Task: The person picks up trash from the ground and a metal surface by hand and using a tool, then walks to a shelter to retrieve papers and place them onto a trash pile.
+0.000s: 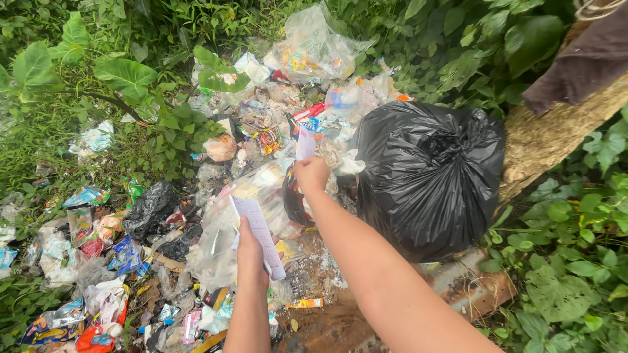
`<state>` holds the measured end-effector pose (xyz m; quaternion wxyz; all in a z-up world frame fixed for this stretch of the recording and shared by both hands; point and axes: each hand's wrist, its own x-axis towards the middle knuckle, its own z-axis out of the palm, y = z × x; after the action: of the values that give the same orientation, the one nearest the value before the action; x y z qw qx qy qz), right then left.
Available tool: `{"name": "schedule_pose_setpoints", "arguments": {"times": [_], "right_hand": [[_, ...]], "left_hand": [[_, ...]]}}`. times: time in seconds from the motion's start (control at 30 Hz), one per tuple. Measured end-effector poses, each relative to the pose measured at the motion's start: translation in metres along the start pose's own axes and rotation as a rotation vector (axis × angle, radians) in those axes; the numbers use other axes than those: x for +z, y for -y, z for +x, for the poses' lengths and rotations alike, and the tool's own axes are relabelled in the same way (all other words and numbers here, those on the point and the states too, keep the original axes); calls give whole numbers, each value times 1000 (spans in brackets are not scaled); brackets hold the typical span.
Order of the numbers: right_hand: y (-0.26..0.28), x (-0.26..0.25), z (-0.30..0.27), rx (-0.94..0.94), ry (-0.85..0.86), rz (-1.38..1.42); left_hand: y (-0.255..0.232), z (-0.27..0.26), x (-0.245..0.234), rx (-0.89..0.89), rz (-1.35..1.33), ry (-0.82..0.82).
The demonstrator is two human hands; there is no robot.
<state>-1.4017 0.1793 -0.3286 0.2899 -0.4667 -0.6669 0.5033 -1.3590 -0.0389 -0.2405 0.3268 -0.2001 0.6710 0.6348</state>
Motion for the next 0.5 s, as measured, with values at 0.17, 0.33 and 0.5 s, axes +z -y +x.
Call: {"name": "schedule_pose_setpoints", "arguments": {"times": [0.17,0.33,0.5], "right_hand": [[-32,31,40,67,-19,130],[-41,48,58,190,-11,258],[-44,57,63,183,-15,380]], "left_hand": [[-6,22,3,49,24,3],[-17,25,11,37,40,-1],[-20,28,10,47,50,7]]}}
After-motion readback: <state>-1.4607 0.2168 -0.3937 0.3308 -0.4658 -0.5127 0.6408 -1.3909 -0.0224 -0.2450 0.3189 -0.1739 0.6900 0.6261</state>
